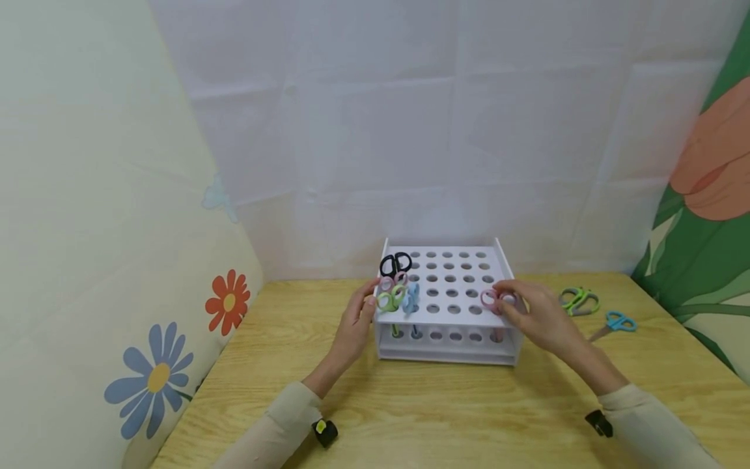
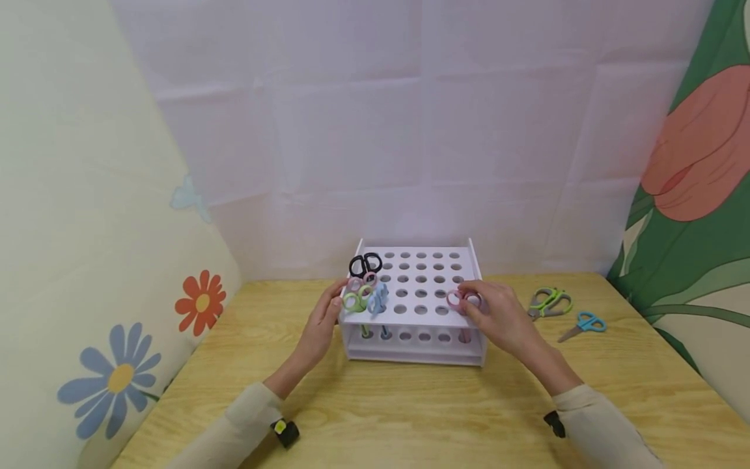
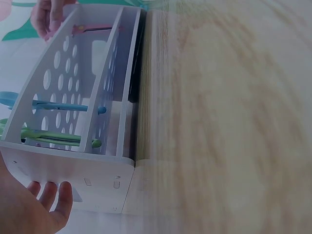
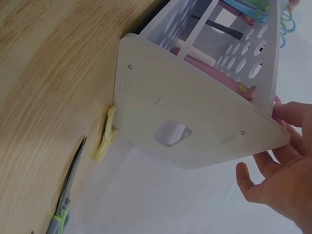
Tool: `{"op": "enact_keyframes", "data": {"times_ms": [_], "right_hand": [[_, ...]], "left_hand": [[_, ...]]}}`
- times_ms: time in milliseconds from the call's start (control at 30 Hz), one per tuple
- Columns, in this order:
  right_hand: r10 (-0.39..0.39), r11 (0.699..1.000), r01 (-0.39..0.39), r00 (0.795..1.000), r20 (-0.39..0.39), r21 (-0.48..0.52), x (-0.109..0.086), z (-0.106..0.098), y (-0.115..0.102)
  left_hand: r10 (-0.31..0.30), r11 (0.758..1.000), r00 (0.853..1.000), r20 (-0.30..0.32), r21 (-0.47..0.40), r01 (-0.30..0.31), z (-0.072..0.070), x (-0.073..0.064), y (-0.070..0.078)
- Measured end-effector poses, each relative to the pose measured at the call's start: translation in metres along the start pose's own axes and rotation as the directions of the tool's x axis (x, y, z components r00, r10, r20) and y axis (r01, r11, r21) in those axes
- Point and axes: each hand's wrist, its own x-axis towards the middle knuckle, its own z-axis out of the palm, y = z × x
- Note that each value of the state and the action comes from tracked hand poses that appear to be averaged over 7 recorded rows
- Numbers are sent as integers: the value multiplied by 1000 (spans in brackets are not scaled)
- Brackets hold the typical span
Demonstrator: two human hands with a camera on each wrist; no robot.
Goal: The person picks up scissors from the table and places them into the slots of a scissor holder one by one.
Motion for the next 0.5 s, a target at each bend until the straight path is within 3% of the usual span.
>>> {"op": "enact_keyframes", "data": {"times_ms": [500], "right_hand": [[-12,1000,14,999,-47,26,1,-6,-1]], "left_hand": [[-1,1000,1000,-5,-1,1,0,-1,2]]}}
